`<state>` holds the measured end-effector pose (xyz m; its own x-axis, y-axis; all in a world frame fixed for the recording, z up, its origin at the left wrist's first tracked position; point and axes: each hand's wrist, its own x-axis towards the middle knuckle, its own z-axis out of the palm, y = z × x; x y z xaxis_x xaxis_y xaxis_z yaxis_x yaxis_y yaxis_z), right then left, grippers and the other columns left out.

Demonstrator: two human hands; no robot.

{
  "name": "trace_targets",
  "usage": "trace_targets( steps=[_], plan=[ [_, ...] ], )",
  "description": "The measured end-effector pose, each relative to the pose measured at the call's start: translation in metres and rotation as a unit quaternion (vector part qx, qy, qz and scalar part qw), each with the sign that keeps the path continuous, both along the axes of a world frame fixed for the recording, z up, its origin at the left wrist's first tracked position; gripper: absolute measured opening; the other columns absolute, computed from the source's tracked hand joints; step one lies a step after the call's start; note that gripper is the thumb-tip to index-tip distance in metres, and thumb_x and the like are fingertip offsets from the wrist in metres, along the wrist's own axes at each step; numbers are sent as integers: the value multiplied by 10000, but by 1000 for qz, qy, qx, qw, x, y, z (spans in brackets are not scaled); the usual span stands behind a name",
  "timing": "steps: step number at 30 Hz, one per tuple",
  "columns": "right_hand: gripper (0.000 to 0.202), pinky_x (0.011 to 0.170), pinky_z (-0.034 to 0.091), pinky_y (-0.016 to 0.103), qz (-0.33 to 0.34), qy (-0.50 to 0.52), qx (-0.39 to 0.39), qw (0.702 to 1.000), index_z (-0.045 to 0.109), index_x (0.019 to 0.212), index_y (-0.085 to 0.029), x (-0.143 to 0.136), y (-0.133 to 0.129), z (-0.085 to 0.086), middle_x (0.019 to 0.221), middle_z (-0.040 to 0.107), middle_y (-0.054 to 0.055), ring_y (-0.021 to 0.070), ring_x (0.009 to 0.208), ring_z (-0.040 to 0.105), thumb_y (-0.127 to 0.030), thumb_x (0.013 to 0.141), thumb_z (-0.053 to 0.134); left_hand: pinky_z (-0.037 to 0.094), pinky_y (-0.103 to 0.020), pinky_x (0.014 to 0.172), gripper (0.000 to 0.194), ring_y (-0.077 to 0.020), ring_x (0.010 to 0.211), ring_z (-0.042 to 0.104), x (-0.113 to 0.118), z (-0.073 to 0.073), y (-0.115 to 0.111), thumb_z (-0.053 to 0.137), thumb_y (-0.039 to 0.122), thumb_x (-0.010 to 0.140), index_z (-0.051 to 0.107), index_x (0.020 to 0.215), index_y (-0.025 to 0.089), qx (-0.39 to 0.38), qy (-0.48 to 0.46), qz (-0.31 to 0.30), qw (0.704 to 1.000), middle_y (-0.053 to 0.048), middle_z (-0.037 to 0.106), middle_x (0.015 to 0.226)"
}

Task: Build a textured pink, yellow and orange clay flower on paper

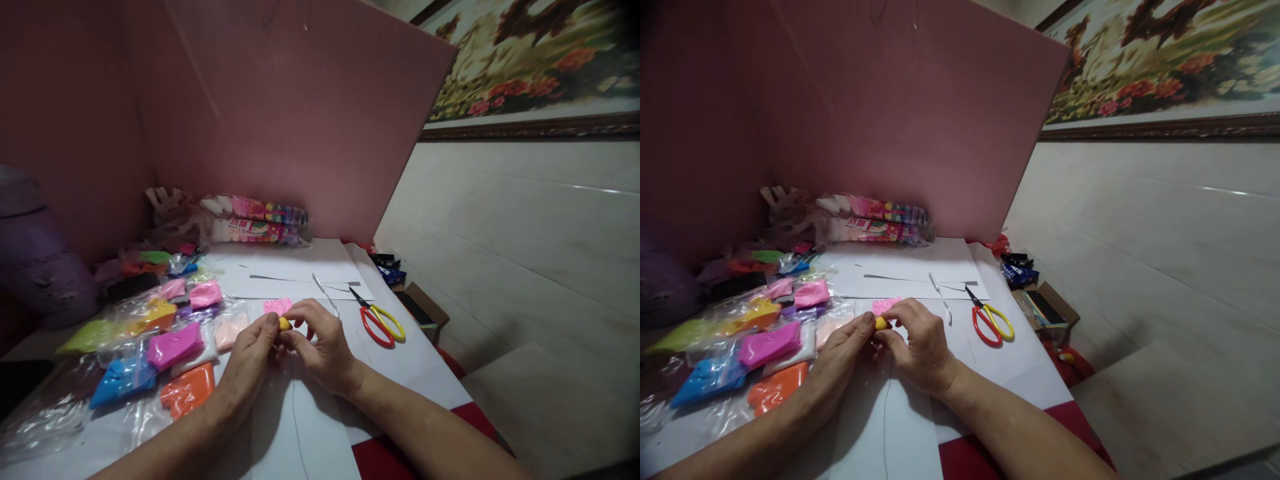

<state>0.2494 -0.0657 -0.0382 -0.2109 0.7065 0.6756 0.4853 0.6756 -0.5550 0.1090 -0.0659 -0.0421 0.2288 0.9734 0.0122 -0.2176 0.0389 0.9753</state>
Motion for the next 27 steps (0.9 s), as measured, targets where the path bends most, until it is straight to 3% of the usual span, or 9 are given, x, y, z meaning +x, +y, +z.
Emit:
trace_targets(
  steps=[21, 25, 27],
  plan=[
    [148, 596, 465, 269, 13, -4, 22, 1000, 621, 933, -194, -1, -2, 2, 887, 636, 55, 172, 781, 567, -201, 789, 654, 332, -210, 491, 414, -101, 500, 432, -1, 5, -1, 558, 530, 817, 573, 676, 141, -8, 8, -13, 1000, 24, 495, 534],
    [74, 593, 456, 257, 0, 71, -24, 997, 616, 870, -194, 1, 0, 7, 840, 626, 35, 152, 739, 566, -252, 825, 623, 379, -243, 540, 413, -125, 558, 484, -2, 4, -2, 447, 510, 884, 601, 787, 140, 6, 35, 19, 999, -12, 565, 640],
    [112, 630, 461, 261, -49, 137, -70, 987, 603, 857, -183, 3, 4, 7, 805, 617, 23, 141, 725, 567, -295, 851, 596, 400, -265, 573, 355, -137, 593, 500, -3, 3, -5, 427, 461, 908, 591, 815, 160, 74, 83, 36, 993, -9, 569, 680]
  ],
)
